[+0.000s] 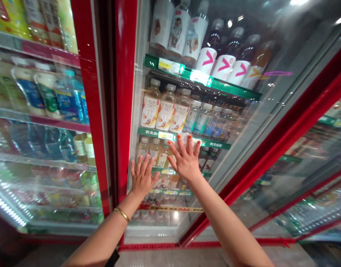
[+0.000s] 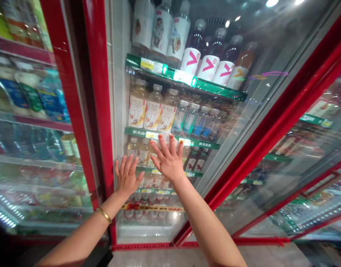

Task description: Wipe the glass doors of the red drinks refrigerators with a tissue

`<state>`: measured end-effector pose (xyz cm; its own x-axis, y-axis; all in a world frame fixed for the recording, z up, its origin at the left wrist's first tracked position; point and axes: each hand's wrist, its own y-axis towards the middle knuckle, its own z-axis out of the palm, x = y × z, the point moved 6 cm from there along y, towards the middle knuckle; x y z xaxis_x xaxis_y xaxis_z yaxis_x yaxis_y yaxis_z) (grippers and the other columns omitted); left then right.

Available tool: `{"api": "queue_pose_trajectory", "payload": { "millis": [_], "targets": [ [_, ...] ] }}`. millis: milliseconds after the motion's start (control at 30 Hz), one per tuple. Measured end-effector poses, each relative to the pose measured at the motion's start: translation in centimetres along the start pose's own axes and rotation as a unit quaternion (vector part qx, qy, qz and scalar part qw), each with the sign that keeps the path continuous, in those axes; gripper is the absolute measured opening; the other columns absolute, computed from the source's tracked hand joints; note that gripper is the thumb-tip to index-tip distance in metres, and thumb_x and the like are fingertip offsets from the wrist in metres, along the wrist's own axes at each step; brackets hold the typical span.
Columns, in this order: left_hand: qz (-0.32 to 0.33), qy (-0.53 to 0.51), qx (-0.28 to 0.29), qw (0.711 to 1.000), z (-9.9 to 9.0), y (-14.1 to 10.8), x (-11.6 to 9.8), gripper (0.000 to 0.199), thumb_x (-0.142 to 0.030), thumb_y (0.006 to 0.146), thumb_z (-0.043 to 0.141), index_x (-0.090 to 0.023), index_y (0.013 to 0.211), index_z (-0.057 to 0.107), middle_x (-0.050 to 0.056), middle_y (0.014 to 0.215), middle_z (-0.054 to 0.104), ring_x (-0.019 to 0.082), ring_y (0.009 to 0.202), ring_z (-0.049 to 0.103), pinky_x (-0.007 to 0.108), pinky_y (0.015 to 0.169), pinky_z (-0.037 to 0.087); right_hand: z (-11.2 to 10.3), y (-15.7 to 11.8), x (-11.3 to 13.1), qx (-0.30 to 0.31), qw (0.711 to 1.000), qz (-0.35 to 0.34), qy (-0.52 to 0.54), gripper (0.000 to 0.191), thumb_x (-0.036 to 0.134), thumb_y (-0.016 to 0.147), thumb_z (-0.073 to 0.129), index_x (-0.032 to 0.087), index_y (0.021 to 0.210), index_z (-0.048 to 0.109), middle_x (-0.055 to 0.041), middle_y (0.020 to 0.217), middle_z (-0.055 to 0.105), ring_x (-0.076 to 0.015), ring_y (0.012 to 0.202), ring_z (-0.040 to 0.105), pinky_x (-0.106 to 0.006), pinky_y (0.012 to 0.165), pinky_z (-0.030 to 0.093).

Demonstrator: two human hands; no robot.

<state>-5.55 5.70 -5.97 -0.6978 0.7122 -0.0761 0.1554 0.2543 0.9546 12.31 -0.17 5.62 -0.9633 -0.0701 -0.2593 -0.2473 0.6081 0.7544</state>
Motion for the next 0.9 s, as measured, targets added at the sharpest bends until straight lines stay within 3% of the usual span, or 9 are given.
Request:
{"api": "queue_pose_trajectory", "payload": {
  "millis": [100,200,267,367,467,600,700,800,900],
  "targets": [
    [-0.015,0.030,-0.023,0.999,0.4,-0.1,-0.1,0.084,-0.043,0.105,0.060,-0.026,0.178,0.022,0.016,0.177,0.040,0.030,0.174,0.017,0.061,0.143,0.005,0.3,-1.7,1.6,0.060,0.983,-0.165,0.056,0.060,0.053,0.112,0.051,0.049,0.170,0.036,0.0126,0.175,0.046,-0.0238,0.170,0.031,-0.057,0.142,0.017],
    [-0.027,0.048,-0.026,0.998,0.8,-0.2,-0.2,0.089,-0.056,0.103,0.063,-0.025,0.177,0.024,0.018,0.176,0.042,0.034,0.174,0.015,0.069,0.140,0.000,-1.9,-3.6,-1.0,0.056,0.959,-0.260,0.101,0.054,0.048,0.112,0.052,0.051,0.165,0.044,0.0153,0.167,0.057,-0.0168,0.162,0.045,-0.045,0.139,0.029],
    [-0.031,0.049,-0.018,0.998,1.1,-0.2,-0.2,0.094,-0.065,0.100,0.064,-0.024,0.176,0.027,0.020,0.173,0.046,0.036,0.174,0.017,0.072,0.139,0.000,-4.6,-1.8,-4.4,0.033,0.968,-0.229,0.099,0.049,0.050,0.112,0.053,0.051,0.161,0.052,0.0120,0.167,0.058,-0.0234,0.162,0.045,-0.057,0.139,0.025],
    [-0.041,0.032,-0.011,0.999,1.0,-0.2,-0.1,0.099,-0.070,0.095,0.068,-0.022,0.174,0.034,0.021,0.169,0.051,0.038,0.173,0.021,0.071,0.139,0.000,-8.3,4.6,-7.3,-0.016,0.994,-0.100,0.042,0.057,0.061,0.112,0.048,0.040,0.165,0.051,0.0029,0.180,0.041,-0.0396,0.172,0.024,-0.080,0.134,0.009],
    [-0.051,0.025,-0.003,0.998,0.9,-0.2,0.1,0.098,-0.071,0.092,0.070,-0.020,0.170,0.041,0.022,0.166,0.055,0.037,0.172,0.025,0.068,0.141,0.001,-8.6,8.7,-4.4,-0.032,0.996,-0.077,0.020,0.068,0.064,0.112,0.042,0.032,0.171,0.040,0.0007,0.186,0.027,-0.0422,0.174,0.012,-0.083,0.133,0.004],
    [-0.036,0.056,-0.043,0.997,0.2,-0.3,-0.2,0.093,-0.073,0.093,0.069,-0.019,0.164,0.044,0.023,0.158,0.061,0.037,0.166,0.039,0.067,0.140,0.015,-3.9,5.5,2.2,0.107,0.943,-0.309,0.062,0.062,0.061,0.112,0.047,0.044,0.170,0.037,0.0130,0.179,0.039,-0.0240,0.170,0.033,-0.059,0.142,0.023],
    [-0.018,0.050,-0.082,0.995,-0.2,-0.5,-0.7,0.091,-0.068,0.093,0.073,-0.020,0.164,0.041,0.021,0.155,0.064,0.036,0.162,0.045,0.065,0.139,0.023,-3.4,3.8,1.5,0.130,0.907,-0.398,0.052,0.064,0.061,0.112,0.047,0.045,0.172,0.033,0.0134,0.178,0.042,-0.0171,0.165,0.041,-0.047,0.141,0.031],
    [-0.014,0.043,-0.105,0.993,-0.3,-0.7,-1.2,0.092,-0.066,0.092,0.075,-0.021,0.164,0.041,0.020,0.156,0.064,0.034,0.162,0.046,0.063,0.139,0.024,-7.4,8.6,-1.5,0.028,0.940,-0.339,0.018,0.076,0.060,0.112,0.049,0.037,0.177,0.019,0.0044,0.183,0.031,-0.0240,0.169,0.034,-0.056,0.143,0.022],
    [-0.021,0.043,-0.115,0.992,-0.1,-0.9,-1.2,0.091,-0.068,0.091,0.074,-0.022,0.164,0.043,0.018,0.158,0.063,0.033,0.163,0.044,0.062,0.140,0.024,-10.2,14.4,-1.2,-0.052,0.968,-0.244,-0.023,0.087,0.058,0.112,0.048,0.020,0.179,0.007,-0.0092,0.187,0.017,-0.0341,0.174,0.017,-0.067,0.142,0.007]
  ]
}}
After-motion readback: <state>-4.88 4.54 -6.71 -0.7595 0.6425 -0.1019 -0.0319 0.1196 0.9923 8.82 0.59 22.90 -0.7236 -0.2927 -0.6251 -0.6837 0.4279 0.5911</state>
